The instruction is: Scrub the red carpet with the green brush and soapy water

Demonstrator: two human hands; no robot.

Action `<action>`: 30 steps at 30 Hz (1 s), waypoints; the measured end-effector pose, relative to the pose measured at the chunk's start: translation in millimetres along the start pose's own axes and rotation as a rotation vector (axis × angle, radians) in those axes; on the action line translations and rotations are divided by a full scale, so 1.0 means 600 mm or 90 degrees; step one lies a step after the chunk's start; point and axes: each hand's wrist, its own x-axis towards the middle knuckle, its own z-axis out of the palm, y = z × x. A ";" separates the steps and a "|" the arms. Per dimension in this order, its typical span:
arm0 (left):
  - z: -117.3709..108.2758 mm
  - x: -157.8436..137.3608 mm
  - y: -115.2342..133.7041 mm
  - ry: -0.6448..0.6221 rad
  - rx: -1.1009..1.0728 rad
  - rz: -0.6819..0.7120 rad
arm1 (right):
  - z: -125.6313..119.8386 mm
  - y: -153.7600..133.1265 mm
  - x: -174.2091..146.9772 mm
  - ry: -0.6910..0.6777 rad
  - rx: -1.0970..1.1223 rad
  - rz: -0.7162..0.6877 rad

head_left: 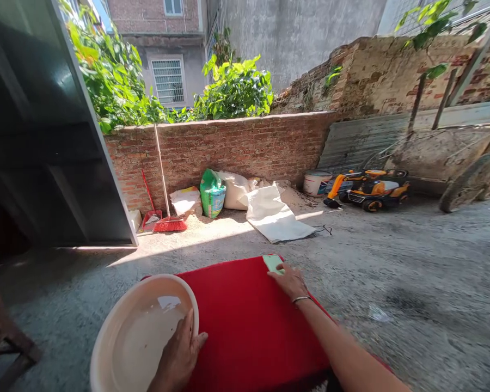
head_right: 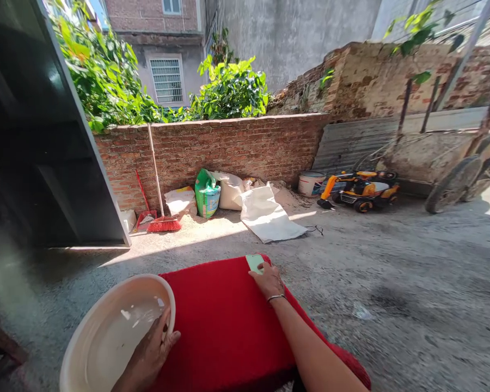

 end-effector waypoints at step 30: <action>0.069 0.024 -0.049 0.037 0.209 0.058 | -0.087 0.016 0.079 0.020 -0.173 0.109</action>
